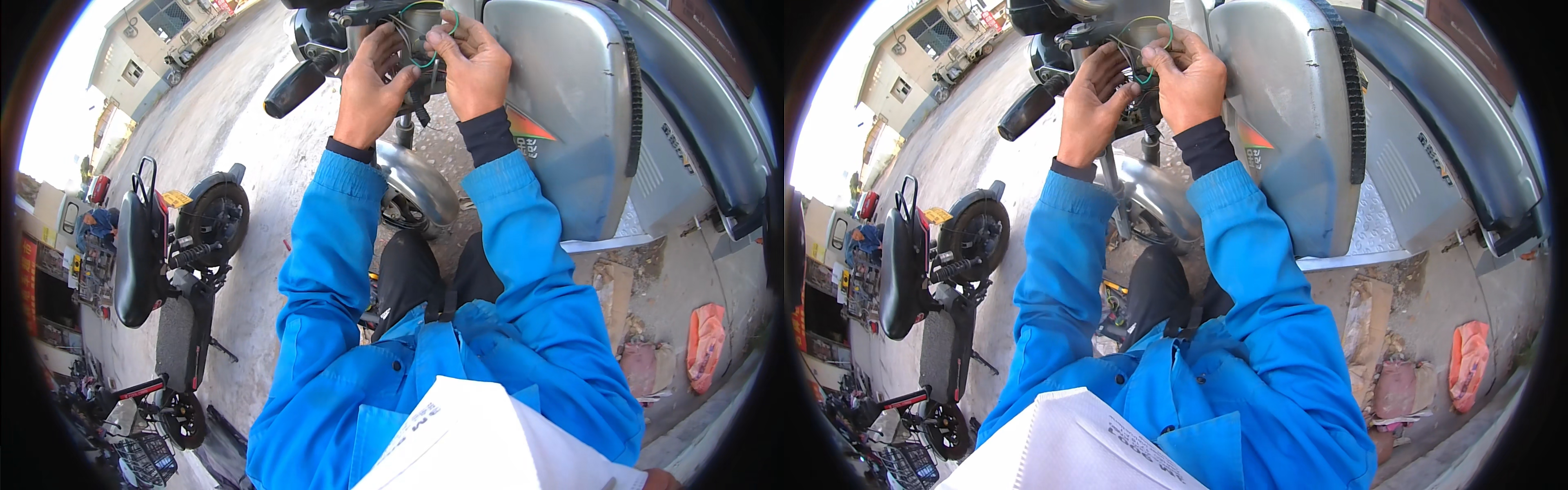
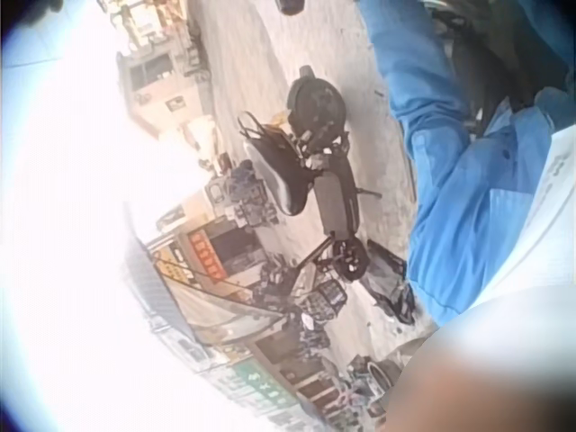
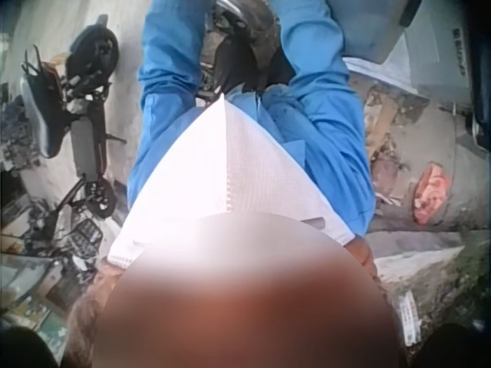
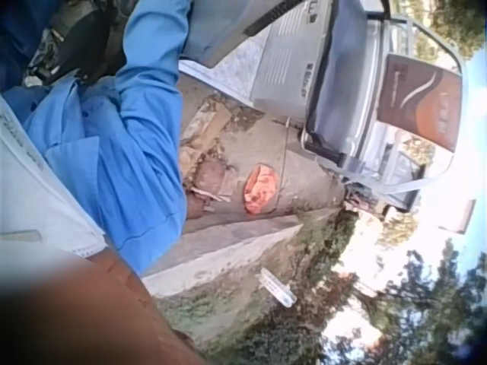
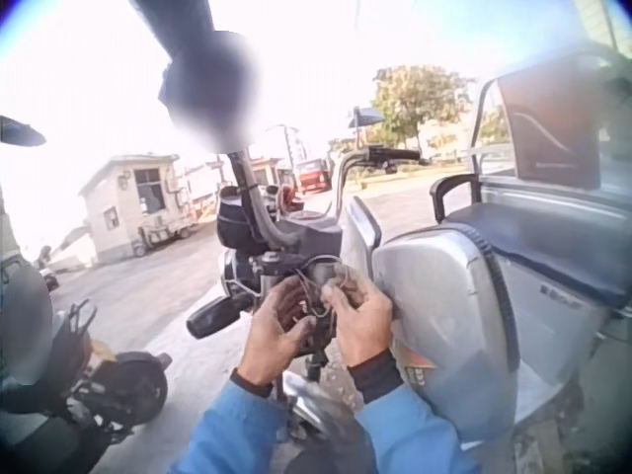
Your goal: The person repairs the wiring of an electric scooter's handlebar assembly. They strip wire ends, connect wires, and secure them with electrical tape. The person uses pliers and electrical tape to complete the repair.
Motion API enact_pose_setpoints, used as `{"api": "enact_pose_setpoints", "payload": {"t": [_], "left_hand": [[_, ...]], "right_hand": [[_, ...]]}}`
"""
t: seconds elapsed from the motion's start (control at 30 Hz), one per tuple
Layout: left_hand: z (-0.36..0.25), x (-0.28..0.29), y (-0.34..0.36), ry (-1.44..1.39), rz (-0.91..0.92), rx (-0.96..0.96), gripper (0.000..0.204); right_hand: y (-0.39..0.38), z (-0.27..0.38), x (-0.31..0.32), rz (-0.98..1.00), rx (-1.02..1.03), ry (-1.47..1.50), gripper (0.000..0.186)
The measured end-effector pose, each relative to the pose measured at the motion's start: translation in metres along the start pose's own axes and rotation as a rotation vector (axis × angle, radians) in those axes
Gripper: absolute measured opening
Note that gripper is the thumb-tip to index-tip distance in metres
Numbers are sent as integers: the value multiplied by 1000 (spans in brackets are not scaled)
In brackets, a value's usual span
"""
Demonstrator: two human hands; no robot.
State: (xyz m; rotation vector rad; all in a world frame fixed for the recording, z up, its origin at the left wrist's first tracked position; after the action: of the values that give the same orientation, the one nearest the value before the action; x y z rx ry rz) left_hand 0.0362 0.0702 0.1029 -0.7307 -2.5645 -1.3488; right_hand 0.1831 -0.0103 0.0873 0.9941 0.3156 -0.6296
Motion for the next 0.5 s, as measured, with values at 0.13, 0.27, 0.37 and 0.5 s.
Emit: {"api": "enact_pose_setpoints", "payload": {"t": [0.13, 0.27, 0.37, 0.5], "left_hand": [[-4, -9, -2, 240, -58, -83, 81], [-1, -4, 0, 337, -254, -53, 53], [4, 4, 1, 236, -376, -35, 33], [17, 3, -4, 18, -387, 4, 29]], "right_hand": [[2, -2, -10, 65, -59, -41, 30], [4, 8, -11, 131, -3, -22, 31], [-7, 10, 3, 37, 32, -21, 32], [-25, 7, 14, -4, 68, -238, 38]]}}
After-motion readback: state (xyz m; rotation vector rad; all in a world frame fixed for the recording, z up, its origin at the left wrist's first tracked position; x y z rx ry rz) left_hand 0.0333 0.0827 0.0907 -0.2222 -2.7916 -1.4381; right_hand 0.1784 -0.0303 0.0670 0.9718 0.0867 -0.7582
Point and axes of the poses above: each hand's wrist, its own y-axis towards the middle knuckle, its own x-axis out of the back of the hand, z = x × y, the point moved 8 cm from there along y, towards the middle knuckle, and after that the axes turned 9 degrees about y, right-handed, at the moved point
